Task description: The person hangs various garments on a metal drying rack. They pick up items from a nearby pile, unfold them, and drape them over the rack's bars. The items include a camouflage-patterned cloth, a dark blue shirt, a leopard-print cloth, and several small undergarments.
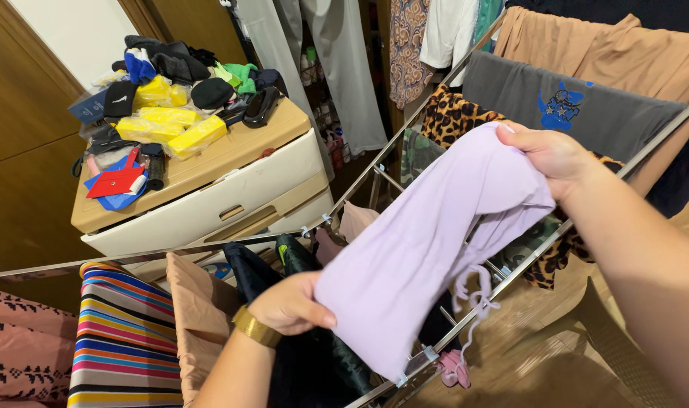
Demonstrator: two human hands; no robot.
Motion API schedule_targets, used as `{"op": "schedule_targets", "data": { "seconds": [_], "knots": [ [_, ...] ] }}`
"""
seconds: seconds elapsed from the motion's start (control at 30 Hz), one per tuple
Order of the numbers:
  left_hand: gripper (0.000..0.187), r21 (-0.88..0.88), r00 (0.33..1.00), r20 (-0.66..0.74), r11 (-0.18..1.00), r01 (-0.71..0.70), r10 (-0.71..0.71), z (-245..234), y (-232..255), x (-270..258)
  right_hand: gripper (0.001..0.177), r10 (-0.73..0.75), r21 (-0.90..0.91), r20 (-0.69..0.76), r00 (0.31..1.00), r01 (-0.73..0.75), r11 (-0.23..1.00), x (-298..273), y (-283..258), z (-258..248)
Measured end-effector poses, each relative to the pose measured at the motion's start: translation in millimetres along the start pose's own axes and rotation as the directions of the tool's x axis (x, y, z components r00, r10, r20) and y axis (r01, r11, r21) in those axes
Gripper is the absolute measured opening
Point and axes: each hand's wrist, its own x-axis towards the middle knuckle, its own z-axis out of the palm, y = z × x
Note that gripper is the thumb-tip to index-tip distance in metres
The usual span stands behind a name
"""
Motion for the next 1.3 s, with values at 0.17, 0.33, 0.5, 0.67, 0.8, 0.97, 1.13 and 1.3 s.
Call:
{"op": "schedule_targets", "data": {
  "seconds": [0.17,0.33,0.5,0.67,0.8,0.97,1.13,1.3],
  "knots": [
    [0.017,0.442,0.374,-0.781,0.866,-0.235,0.500,-19.3,24.5,16.7,0.069,0.269,-0.347,0.379,0.886,-0.133,0.928,-31.7,-16.0,11.5],
    [0.032,-0.084,0.338,-0.918,0.734,-0.674,0.206,-31.0,31.2,40.4,0.031,-0.190,-0.918,-0.300,0.935,-0.229,0.323,-0.2,57.5,40.1],
    [0.073,-0.625,0.853,-0.034,0.655,-0.425,0.521,3.1,40.4,39.9,0.051,0.054,0.031,-0.377,0.925,-0.045,0.998,25.4,73.4,50.1],
    [0.068,-0.092,0.439,-0.614,0.494,-0.865,0.656,62.7,53.0,38.5,0.083,0.257,0.149,0.068,0.964,-0.264,0.953,-0.9,54.7,72.9],
    [0.064,0.014,0.287,-0.601,0.368,-0.930,0.746,78.3,57.7,30.4,0.088,0.015,0.290,0.640,0.768,-0.261,0.921,-27.2,27.5,95.2],
    [0.046,0.129,0.152,-0.820,0.438,-0.890,0.551,35.2,62.4,44.9,0.083,-0.033,0.521,0.260,0.965,-0.111,0.846,-30.5,18.7,126.2],
    [0.034,-0.149,0.271,-0.960,0.699,-0.700,0.068,-8.9,39.1,60.9,0.072,0.066,0.368,-0.117,0.991,-0.018,0.930,6.0,64.0,133.1],
    [0.019,0.122,0.076,-0.982,0.896,-0.426,0.170,-31.1,17.3,31.8,0.057,0.090,-0.128,-0.581,0.809,-0.200,0.971,35.8,89.0,70.1]
  ]
}}
